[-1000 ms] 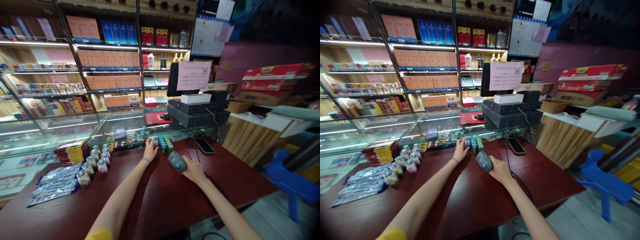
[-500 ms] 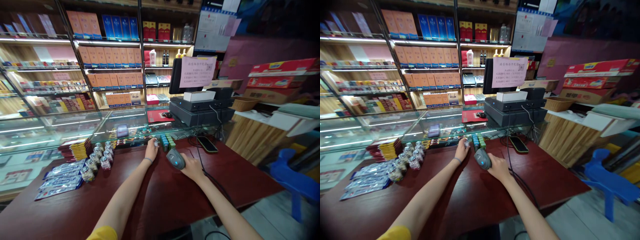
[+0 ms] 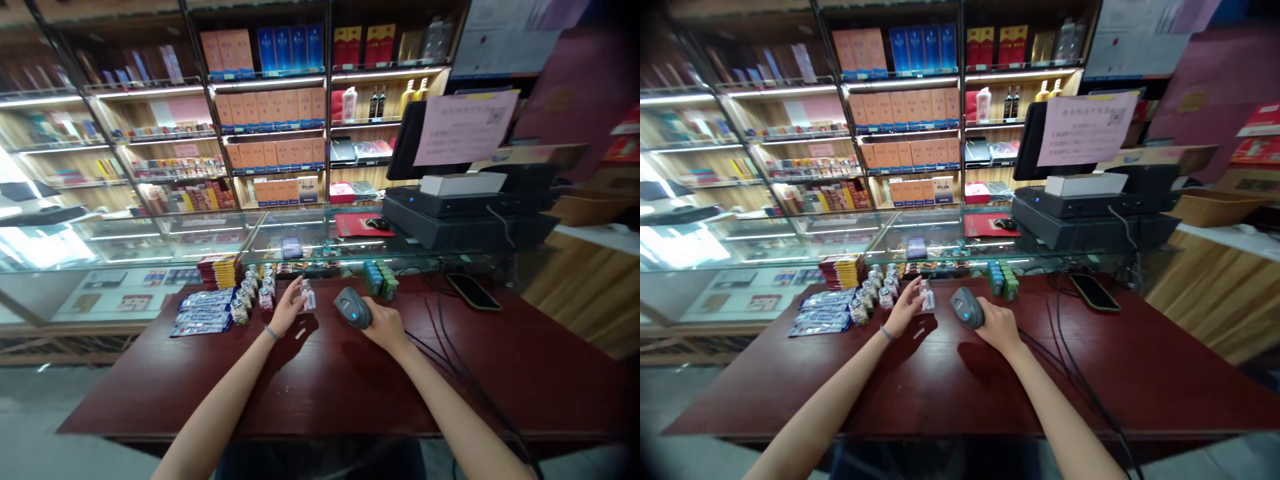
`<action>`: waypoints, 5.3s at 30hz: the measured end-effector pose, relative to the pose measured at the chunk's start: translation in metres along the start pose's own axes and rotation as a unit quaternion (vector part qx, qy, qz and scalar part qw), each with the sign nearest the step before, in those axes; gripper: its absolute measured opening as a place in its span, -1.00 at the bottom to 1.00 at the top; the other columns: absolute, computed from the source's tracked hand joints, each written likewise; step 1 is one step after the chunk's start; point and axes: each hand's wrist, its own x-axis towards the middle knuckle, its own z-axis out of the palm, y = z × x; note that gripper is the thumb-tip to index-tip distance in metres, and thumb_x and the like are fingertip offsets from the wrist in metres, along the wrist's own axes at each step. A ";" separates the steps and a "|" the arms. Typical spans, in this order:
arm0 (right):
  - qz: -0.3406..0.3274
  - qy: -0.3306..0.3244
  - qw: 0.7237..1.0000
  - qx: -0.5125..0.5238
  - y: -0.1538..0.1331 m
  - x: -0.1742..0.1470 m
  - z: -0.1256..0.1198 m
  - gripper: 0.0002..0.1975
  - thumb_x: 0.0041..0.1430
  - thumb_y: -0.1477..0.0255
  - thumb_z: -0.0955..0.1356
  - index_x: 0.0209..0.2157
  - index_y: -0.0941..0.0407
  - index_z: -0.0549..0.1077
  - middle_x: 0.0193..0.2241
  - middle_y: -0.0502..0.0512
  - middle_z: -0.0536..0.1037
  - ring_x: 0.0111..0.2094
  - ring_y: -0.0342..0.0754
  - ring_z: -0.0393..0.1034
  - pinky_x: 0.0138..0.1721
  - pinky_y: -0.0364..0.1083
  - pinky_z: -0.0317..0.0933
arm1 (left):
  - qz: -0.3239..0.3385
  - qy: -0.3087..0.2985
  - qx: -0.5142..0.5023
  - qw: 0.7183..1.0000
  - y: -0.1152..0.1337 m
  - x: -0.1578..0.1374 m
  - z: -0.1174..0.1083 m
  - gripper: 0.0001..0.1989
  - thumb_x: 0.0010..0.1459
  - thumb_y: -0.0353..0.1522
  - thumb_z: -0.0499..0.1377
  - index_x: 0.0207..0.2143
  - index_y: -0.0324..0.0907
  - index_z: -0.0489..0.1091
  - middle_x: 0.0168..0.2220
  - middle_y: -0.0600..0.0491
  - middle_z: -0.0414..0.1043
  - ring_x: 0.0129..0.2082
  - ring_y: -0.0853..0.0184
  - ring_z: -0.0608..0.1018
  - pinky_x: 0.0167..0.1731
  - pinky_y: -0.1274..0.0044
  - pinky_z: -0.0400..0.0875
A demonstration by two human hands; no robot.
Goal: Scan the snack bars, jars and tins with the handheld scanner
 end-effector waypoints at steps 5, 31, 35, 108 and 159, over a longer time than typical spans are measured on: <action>-0.035 -0.004 0.999 0.011 -0.033 0.003 0.021 -0.57 0.00 0.42 0.30 -0.04 0.17 0.34 -0.46 0.06 0.60 -0.44 0.00 0.53 -0.44 -0.13 0.15 | -0.018 -0.008 0.018 1.000 0.001 -0.035 -0.047 -0.35 0.16 -0.25 0.23 0.28 -0.01 0.15 0.16 -0.09 0.28 -0.05 0.28 0.47 -0.16 0.51 0.43; -0.181 -0.018 0.982 0.054 -0.073 -0.017 0.028 -0.63 0.03 0.47 0.25 -0.07 0.21 0.34 -0.40 0.09 0.59 -0.45 -0.07 0.48 -0.40 -0.12 0.16 | 0.026 0.039 0.044 0.998 -0.008 -0.051 -0.066 -0.42 0.18 -0.30 0.19 0.24 -0.08 0.18 0.05 -0.08 0.38 -0.16 0.34 0.51 -0.18 0.49 0.46; -0.173 -0.024 0.983 0.047 -0.069 -0.017 0.028 -0.64 0.05 0.45 0.26 -0.07 0.20 0.34 -0.41 0.08 0.58 -0.45 -0.06 0.48 -0.39 -0.12 0.17 | 0.067 0.084 0.116 0.987 0.003 -0.057 -0.060 -0.47 0.14 -0.29 0.22 0.16 -0.12 0.25 0.00 -0.08 0.36 -0.22 0.35 0.51 -0.27 0.51 0.48; 0.126 -0.040 0.985 -0.109 0.090 -0.071 -0.083 -0.71 0.03 0.39 0.33 -0.15 0.09 0.40 -0.47 0.05 0.60 -0.42 0.00 0.52 -0.47 -0.16 0.04 | 0.176 -0.023 0.235 0.956 -0.047 0.080 0.205 -0.40 0.15 -0.47 0.16 0.24 -0.03 0.21 0.02 -0.07 0.20 0.06 0.21 0.38 0.15 0.32 0.26; -0.110 -0.114 0.987 0.007 -0.046 -0.029 0.020 -0.67 -0.07 0.48 0.30 -0.17 0.16 0.38 -0.41 0.08 0.58 -0.42 -0.06 0.47 -0.38 -0.13 0.12 | -0.101 0.071 -0.232 0.965 -0.031 0.008 -0.004 -0.59 0.26 -0.25 0.12 0.16 -0.02 0.30 -0.04 -0.05 0.45 -0.19 0.35 0.53 -0.28 0.51 0.44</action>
